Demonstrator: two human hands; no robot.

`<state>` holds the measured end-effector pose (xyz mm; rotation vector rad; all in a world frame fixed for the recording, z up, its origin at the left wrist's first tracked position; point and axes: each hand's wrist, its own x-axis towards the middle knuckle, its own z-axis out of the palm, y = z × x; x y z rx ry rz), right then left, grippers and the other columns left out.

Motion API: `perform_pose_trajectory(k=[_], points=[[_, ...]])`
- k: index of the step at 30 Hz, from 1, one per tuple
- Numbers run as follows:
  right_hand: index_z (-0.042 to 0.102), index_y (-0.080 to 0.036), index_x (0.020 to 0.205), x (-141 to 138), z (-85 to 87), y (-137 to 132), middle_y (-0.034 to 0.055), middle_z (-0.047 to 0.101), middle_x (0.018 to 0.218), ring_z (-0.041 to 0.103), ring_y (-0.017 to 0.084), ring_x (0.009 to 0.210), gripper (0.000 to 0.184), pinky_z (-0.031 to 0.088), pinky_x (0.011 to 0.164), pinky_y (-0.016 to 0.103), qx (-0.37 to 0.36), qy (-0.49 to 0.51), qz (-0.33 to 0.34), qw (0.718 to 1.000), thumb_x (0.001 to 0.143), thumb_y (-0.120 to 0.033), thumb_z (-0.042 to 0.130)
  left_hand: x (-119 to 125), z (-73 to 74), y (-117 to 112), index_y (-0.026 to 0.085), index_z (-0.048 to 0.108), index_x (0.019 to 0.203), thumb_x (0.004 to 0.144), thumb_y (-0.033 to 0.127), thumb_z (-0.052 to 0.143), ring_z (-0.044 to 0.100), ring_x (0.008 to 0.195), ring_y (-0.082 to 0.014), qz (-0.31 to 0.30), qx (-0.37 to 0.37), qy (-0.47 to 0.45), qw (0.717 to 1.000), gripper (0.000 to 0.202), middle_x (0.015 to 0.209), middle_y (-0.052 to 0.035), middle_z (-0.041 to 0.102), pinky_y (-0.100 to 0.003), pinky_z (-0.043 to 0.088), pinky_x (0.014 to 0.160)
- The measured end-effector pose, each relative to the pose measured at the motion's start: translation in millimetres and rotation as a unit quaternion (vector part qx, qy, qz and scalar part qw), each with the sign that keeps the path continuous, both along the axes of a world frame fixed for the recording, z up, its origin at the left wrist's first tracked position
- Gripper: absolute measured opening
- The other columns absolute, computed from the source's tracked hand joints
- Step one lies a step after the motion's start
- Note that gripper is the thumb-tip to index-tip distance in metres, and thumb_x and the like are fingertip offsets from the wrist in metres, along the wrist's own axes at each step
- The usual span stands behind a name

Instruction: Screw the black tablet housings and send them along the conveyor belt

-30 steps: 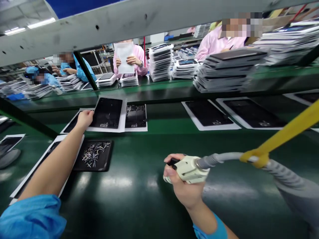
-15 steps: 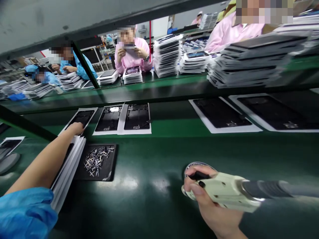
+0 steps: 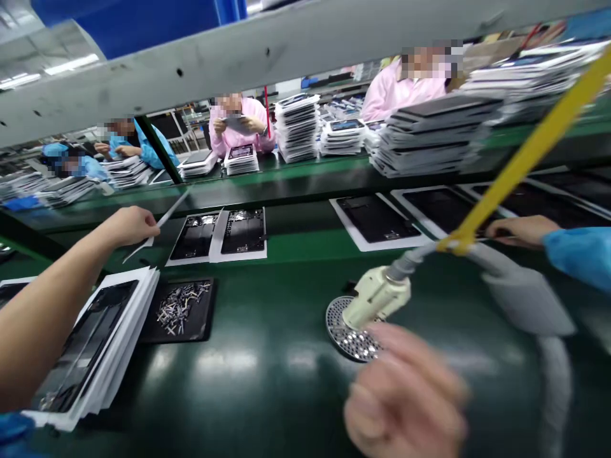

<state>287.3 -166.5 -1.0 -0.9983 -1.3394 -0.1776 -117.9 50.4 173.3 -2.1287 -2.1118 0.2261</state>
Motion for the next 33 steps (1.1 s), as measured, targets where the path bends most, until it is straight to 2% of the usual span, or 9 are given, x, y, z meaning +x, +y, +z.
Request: perform_pose_trajectory(k=[2,5,7,13,18,20,24,26,33], points=[[0.07,-0.027,0.118,-31.8,9.9,-5.6,0.0084,0.074,0.103,0.074,0.025,0.094,0.029,0.063,0.082,0.042,-0.155,0.017,0.21,0.965,0.089,-0.022,0.066,52.5,6.9,-43.5,0.014,0.071,0.087,0.086,0.023,0.06,0.064,0.077,-0.0209,-0.047,0.004,0.027,0.999,0.014,0.076,-0.0041,0.07,-0.028,0.049,0.074],[0.067,-0.02,0.118,-82.5,21.4,11.0,0.0128,0.075,0.11,0.076,0.022,0.084,0.034,0.064,0.072,0.038,-0.418,0.234,0.414,0.774,0.091,-0.041,0.065,126.1,-11.8,-115.9,0.014,0.072,0.09,0.088,0.019,0.058,0.071,0.08,-0.0265,-0.072,-0.001,0.045,0.996,0.016,0.083,-0.0103,0.074,-0.032,0.052,0.073],[0.064,-0.02,0.122,-101.1,23.2,25.6,0.0122,0.073,0.113,0.075,0.021,0.083,0.052,0.062,0.069,0.036,-0.468,0.344,0.452,0.678,0.084,-0.055,0.07,164.7,-37.3,-161.5,0.012,0.072,0.1,0.09,0.012,0.052,0.073,0.082,-0.0272,-0.123,-0.028,0.012,0.992,0.022,0.09,-0.0127,0.075,-0.034,0.055,0.074],[0.065,-0.015,0.071,-71.4,1.6,6.8,0.0011,0.067,0.066,0.062,0.017,0.067,0.035,0.05,0.062,0.028,-0.529,0.395,0.34,0.669,0.063,-0.044,0.084,213.2,-109.9,-254.1,0.015,0.072,0.098,0.093,0.016,0.059,0.073,0.086,-0.026,-0.222,-0.099,-0.181,0.953,0.014,0.093,-0.0107,0.074,-0.035,0.058,0.076],[0.069,-0.017,0.092,-30.2,-19.1,-21.4,0.0041,0.074,0.079,0.07,0.023,0.074,0.041,0.057,0.076,0.037,-0.63,0.376,0.402,0.548,0.064,-0.044,0.081,149.6,-136.0,-256.8,0.021,0.074,0.098,0.096,0.027,0.062,0.071,0.083,-0.0173,-0.259,-0.033,-0.344,0.902,0.015,0.09,-0.005,0.074,-0.025,0.055,0.076],[0.067,-0.018,0.089,-19.4,-25.9,-23.7,0.0049,0.074,0.079,0.072,0.025,0.075,0.04,0.057,0.077,0.038,-0.652,0.299,0.403,0.569,0.069,-0.052,0.076,104.7,-142.3,-234.7,0.02,0.075,0.093,0.098,0.024,0.056,0.07,0.082,-0.0182,-0.187,-0.002,-0.303,0.934,0.02,0.089,-0.0056,0.074,-0.027,0.055,0.078],[0.059,-0.022,0.068,0.8,-41.5,-32.0,0.0059,0.066,0.059,0.067,0.028,0.062,0.049,0.05,0.062,0.036,-0.604,-0.039,0.2,0.77,0.084,-0.068,0.056,34.5,-150.7,-176.6,0.018,0.077,0.097,0.095,0.019,0.053,0.073,0.095,-0.0242,-0.063,0.002,-0.155,0.986,0.023,0.1,-0.0095,0.077,-0.033,0.056,0.088],[0.058,-0.023,0.071,9.0,-49.6,-40.8,0.0054,0.065,0.058,0.066,0.028,0.058,0.05,0.047,0.059,0.035,-0.543,-0.135,0.098,0.823,0.089,-0.069,0.047,23.3,-152.9,-153.1,0.019,0.077,0.1,0.095,0.02,0.053,0.073,0.101,-0.0249,-0.042,-0.02,-0.099,0.994,0.025,0.106,-0.0103,0.077,-0.033,0.055,0.093],[0.064,-0.025,0.082,17.7,-62.2,-51.1,0.0025,0.071,0.065,0.069,0.022,0.057,0.046,0.052,0.057,0.032,-0.466,-0.099,0.108,0.872,0.095,-0.065,0.045,55.8,-158.6,-114.1,0.014,0.078,0.099,0.096,0.019,0.048,0.073,0.104,-0.0306,-0.033,-0.063,-0.025,0.997,0.03,0.108,-0.0182,0.076,-0.038,0.056,0.092]])
